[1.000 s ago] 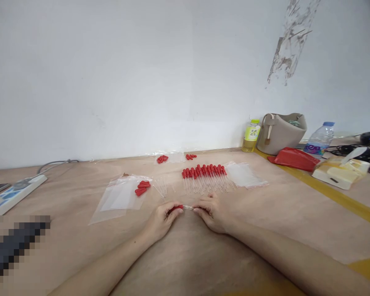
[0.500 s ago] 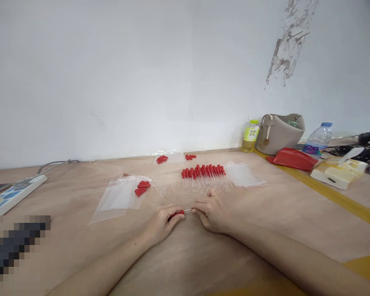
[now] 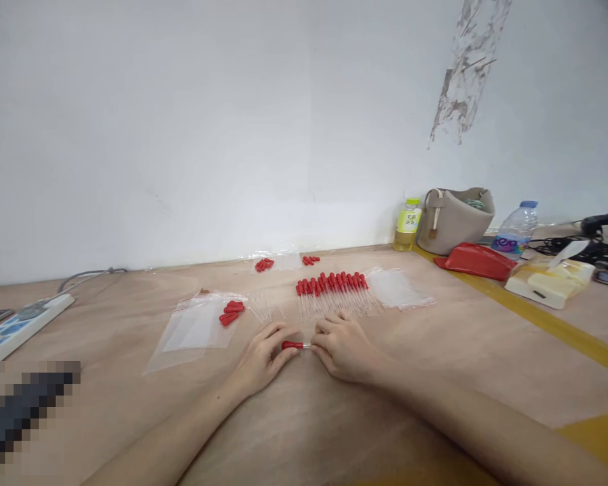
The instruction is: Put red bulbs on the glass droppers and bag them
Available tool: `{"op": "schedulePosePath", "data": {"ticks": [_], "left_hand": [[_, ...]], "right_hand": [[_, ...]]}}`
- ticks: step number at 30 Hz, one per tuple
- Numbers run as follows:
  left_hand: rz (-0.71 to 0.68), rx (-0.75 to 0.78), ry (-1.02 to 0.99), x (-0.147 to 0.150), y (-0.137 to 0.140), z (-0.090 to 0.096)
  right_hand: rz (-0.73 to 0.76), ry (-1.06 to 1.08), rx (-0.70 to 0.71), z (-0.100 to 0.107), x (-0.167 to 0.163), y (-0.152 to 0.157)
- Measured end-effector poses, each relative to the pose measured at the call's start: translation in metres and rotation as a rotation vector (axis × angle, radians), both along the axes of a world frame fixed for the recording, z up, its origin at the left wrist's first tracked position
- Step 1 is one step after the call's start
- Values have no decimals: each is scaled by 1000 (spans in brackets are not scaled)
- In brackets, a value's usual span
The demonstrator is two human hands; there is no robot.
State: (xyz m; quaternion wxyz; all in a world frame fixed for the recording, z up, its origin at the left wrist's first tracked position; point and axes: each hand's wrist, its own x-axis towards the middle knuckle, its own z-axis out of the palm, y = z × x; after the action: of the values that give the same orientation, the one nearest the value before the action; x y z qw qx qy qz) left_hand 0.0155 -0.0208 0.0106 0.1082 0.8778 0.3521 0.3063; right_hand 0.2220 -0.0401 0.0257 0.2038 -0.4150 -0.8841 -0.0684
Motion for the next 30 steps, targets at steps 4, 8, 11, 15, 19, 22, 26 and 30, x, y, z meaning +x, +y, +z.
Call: {"op": "schedulePosePath", "data": {"ticks": [4,8,11,15,19,22,26,30], "left_hand": [[128,-52,-28,-5,-2,-3],[97,-96,-1,-5,-1,-2],[62,-113,5,-4,-2,1],[52,-114,8,-5,-3,3],[56,-114,-5,-4,-3,2],[59,-123,-6,-4,-2,1],[60,-121,-1,-4,-1,2],[55,-129,30,-2,-3,1]], "right_hand": [[-182,186,-191,11,17,20],[-410,365,-345,24,24,58],[-562,384,-387,24,17,82],[-742,369,-380,14,5,98],[-772,375,-402,6,3,103],[-743,382,-441,4,4,104],[-735,382,-436,1,5,106],[-752,344,-384,-2,7,106]]}}
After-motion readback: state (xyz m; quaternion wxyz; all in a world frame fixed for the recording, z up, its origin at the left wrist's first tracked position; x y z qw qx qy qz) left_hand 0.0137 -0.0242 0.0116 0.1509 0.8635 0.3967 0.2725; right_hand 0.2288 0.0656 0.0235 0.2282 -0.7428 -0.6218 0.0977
